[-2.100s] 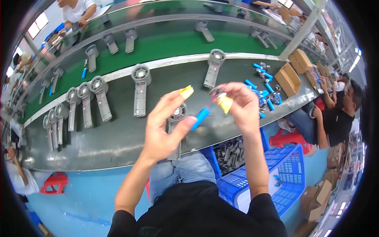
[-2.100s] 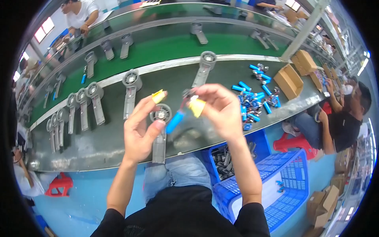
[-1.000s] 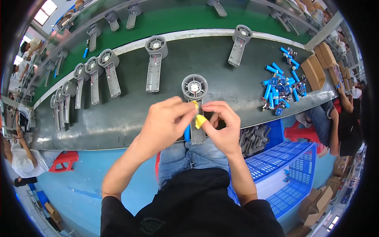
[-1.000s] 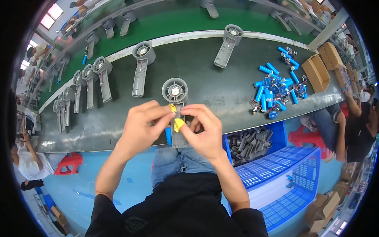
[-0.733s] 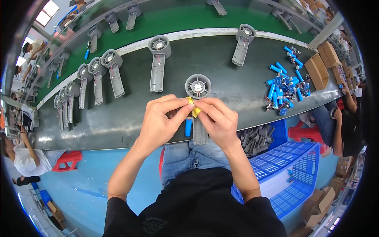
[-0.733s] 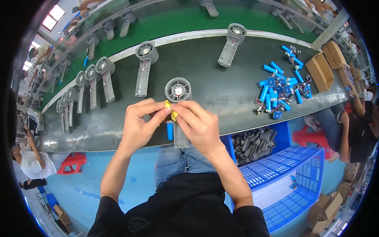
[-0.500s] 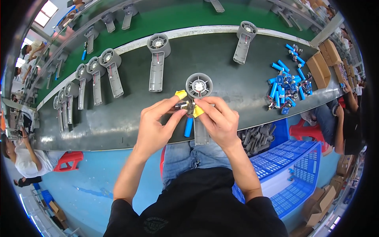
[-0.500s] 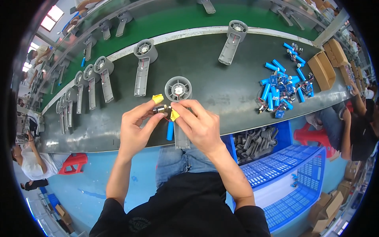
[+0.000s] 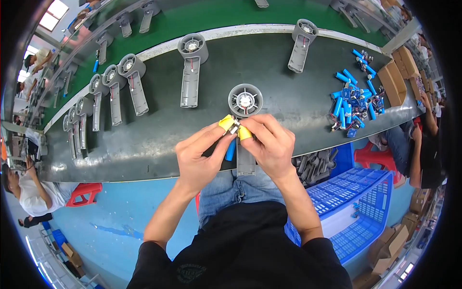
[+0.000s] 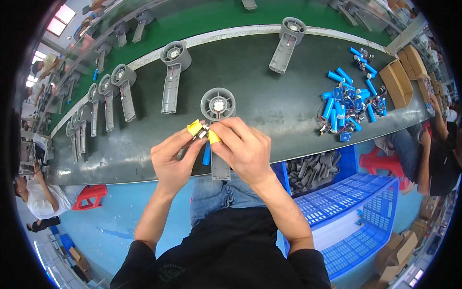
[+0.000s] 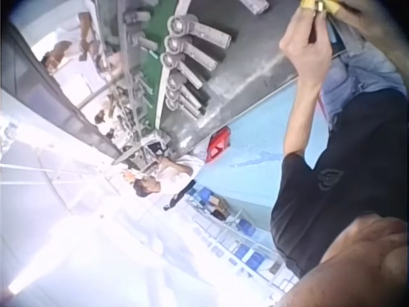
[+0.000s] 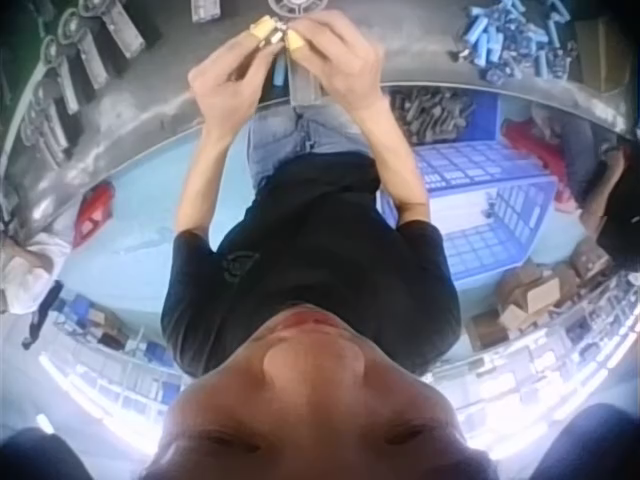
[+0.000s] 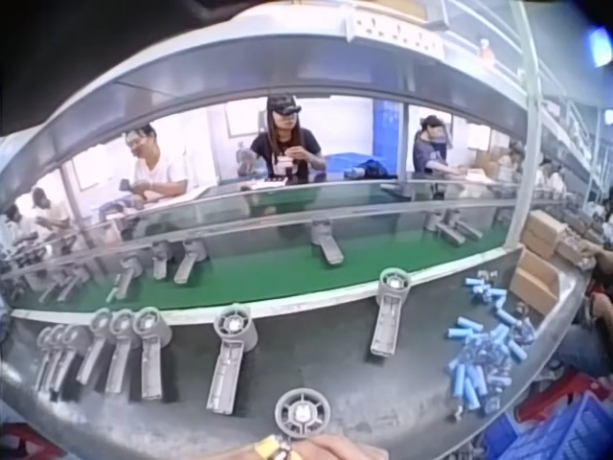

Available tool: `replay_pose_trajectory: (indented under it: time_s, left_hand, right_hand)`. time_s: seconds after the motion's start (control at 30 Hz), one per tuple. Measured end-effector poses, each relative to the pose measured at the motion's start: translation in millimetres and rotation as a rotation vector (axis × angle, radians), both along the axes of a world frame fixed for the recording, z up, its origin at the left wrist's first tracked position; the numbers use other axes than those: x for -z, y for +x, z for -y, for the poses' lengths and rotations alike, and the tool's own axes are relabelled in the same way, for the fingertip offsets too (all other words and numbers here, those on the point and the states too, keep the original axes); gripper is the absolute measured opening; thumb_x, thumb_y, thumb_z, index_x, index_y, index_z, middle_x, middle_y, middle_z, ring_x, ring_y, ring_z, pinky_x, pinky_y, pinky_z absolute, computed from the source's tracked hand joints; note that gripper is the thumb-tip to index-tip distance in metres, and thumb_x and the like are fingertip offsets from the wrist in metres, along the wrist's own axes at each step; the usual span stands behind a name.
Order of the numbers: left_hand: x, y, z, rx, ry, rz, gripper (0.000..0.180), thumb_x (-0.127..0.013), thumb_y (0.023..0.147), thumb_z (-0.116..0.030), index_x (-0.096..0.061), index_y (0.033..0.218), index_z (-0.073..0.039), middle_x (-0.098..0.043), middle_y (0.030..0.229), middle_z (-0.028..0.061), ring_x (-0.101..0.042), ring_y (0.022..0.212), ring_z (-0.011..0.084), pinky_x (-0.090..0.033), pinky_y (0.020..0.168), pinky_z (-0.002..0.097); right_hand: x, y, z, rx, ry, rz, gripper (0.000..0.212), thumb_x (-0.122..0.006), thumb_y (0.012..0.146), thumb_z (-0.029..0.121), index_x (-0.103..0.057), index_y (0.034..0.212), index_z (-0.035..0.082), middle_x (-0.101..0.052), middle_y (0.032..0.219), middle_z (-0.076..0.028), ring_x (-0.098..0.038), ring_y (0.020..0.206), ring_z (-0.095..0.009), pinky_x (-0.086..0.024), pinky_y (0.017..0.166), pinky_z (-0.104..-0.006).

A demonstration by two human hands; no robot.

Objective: The person assembles handheld electronic fans by hand, inserting lithium batteries into the portable fans and fitting plastic housing components together on a production line.

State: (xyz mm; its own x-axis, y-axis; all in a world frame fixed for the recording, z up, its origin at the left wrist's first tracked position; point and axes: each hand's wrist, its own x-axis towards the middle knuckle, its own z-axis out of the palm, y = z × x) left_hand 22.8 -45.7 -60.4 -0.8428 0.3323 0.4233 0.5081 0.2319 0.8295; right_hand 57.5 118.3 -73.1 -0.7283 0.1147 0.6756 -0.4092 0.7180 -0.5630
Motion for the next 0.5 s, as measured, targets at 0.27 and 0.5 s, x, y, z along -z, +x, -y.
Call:
replay_pose_trajectory:
  time_s: [0.27, 0.5]
  left_hand:
    - [4.1, -2.6, 0.0, 0.066, 0.038, -0.066, 0.028, -0.067, 0.08, 0.013, -0.07, 0.107, 0.007, -0.07, 0.109, 0.0199, -0.07, 0.097, 0.0244, -0.055, 0.085, 0.0301]
    - [9.2, -7.6, -0.4, 0.116, 0.075, -0.058, 0.026, -0.069, 0.081, 0.01, -0.071, 0.106, 0.002, -0.069, 0.111, 0.0173, -0.069, 0.096, 0.022, -0.055, 0.082, 0.027]
  right_hand:
    - [0.5, -0.3, 1.9, -0.041, -0.173, 0.086, 0.019, -0.075, 0.07, 0.002, -0.07, 0.089, 0.004, -0.064, 0.084, -0.006, -0.057, 0.054, -0.015, -0.046, 0.049, -0.0256]
    - [-12.2, -4.2, -11.6, -0.082, 0.07, 0.061, 0.02, -0.075, 0.07, 0.006, -0.069, 0.089, 0.004, -0.065, 0.083, -0.003, -0.058, 0.063, -0.016, -0.044, 0.057, -0.0302]
